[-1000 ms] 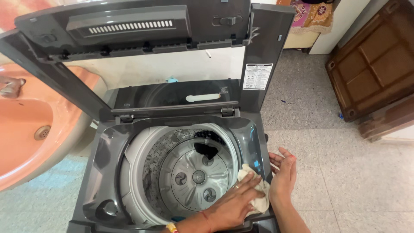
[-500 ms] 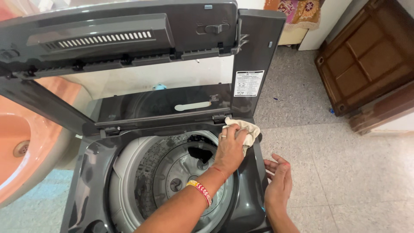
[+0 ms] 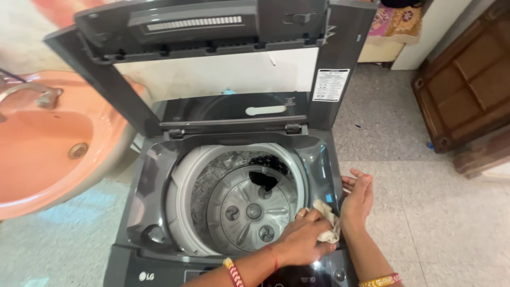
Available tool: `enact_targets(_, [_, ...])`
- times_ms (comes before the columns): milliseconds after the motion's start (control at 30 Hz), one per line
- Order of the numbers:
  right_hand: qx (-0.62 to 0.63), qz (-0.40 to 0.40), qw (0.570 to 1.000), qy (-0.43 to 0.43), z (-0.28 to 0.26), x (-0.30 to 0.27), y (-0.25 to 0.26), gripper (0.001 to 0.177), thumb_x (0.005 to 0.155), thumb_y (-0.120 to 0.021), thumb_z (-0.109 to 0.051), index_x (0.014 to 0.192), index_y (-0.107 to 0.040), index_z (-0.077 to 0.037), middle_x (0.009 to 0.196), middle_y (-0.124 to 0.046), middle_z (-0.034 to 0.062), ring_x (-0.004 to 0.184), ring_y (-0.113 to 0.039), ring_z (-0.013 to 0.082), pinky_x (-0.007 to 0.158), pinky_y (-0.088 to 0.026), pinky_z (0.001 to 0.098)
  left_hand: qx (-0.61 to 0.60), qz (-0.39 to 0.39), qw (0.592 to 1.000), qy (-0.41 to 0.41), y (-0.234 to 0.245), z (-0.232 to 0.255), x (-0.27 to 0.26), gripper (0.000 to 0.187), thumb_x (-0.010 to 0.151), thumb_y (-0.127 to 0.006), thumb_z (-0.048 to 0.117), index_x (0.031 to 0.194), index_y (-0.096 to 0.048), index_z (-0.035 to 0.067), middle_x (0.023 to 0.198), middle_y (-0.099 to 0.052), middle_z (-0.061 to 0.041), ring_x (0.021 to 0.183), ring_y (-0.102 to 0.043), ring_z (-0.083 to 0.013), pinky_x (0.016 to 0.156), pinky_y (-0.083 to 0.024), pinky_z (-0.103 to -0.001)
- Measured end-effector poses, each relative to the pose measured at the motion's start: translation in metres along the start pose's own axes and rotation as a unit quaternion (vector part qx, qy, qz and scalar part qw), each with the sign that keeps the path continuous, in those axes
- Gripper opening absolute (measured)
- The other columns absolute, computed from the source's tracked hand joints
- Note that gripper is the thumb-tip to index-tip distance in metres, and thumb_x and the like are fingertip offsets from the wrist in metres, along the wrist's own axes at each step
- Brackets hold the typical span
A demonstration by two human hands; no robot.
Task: The person wipes the interior and exterior surfaces of a top-loading washing machine using a white cloth. They clean the lid, control panel, and drum area repeatedly.
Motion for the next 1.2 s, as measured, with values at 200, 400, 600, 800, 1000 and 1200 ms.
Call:
enact_targets(200, [0.009, -0.022, 1.000, -0.001, 0.009, 0.005, 0.003, 0.070, 0.107, -0.026, -0.062, 0.130, -0.057, -0.003, 0.108, -0.069, 0.0135, 0.096, -0.065, 0.0209, 0.081, -0.049, 0.0344, 0.038, -0.089, 0.991, 0.089, 0.013, -0.025, -0.049, 0.031, 0.093, -0.065, 0.040, 0.113, -0.072, 0.017, 0.124, -0.060, -0.010, 0.115, -0.056, -0.0328, 0.101, -0.044, -0.048])
enact_targets(400, [0.019, -0.042, 0.999, -0.004, 0.020, 0.011, 0.007, 0.070, 0.108, -0.026, -0.061, 0.130, -0.056, -0.002, 0.111, -0.070, 0.0142, 0.099, -0.066, 0.0216, 0.081, -0.049, 0.0348, 0.087, -0.023, 0.982, 0.169, 0.101, -0.084, -0.147, 0.038, 0.087, -0.071, 0.045, 0.114, -0.073, 0.018, 0.117, -0.063, -0.009, 0.119, -0.055, -0.0322, 0.099, -0.045, -0.048])
enact_targets(600, [0.020, -0.047, 0.999, 0.004, 0.020, 0.014, 0.004, 0.069, 0.110, -0.026, -0.061, 0.130, -0.057, -0.002, 0.110, -0.069, 0.0138, 0.097, -0.066, 0.0213, 0.080, -0.050, 0.0347, 0.219, 0.016, 0.945, 0.242, 0.178, -0.122, -0.217, 0.030, 0.082, -0.071, 0.038, 0.101, -0.075, 0.015, 0.101, -0.068, -0.011, 0.101, -0.068, -0.0317, 0.090, -0.052, -0.046])
enact_targets(800, [-0.029, -0.032, 0.998, 0.041, -0.003, 0.002, 0.001, 0.066, 0.112, -0.027, -0.057, 0.127, -0.060, -0.001, 0.106, -0.068, 0.0122, 0.096, -0.065, 0.0198, 0.082, -0.050, 0.0343, 0.119, 0.003, 0.976, 0.180, 0.120, -0.090, -0.172, 0.023, 0.093, -0.067, 0.034, 0.097, -0.073, 0.012, 0.099, -0.072, -0.009, 0.099, -0.068, -0.0274, 0.093, -0.048, -0.048])
enact_targets(1000, [-0.140, -0.013, 0.982, 0.123, -0.019, -0.008, -0.005, 0.063, 0.115, -0.029, -0.051, 0.122, -0.063, 0.002, 0.100, -0.068, 0.0144, 0.092, -0.064, 0.0223, 0.084, -0.051, 0.0351, 0.092, 0.008, 0.995, 0.024, 0.019, 0.005, -0.052, 0.031, 0.092, -0.066, 0.036, 0.105, -0.069, 0.008, 0.101, -0.066, -0.017, 0.103, -0.064, -0.0346, 0.096, -0.050, -0.051])
enact_targets(1200, [-0.060, -0.033, 0.991, 0.117, 0.005, 0.015, 0.002, 0.065, 0.117, -0.028, -0.054, 0.126, -0.060, 0.002, 0.103, -0.068, 0.0142, 0.095, -0.065, 0.0225, 0.086, -0.052, 0.0359, 0.147, 0.074, 0.986, -0.039, 0.010, 0.047, -0.039, 0.021, 0.088, -0.066, 0.029, 0.096, -0.066, 0.010, 0.102, -0.068, -0.010, 0.105, -0.064, -0.0326, 0.087, -0.048, -0.054])
Point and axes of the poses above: each hand's wrist, its own x-axis towards the middle knuckle, its own y-axis out of the back of the hand, z = x × y, the point moved 9 cm from there along x, towards the middle knuckle
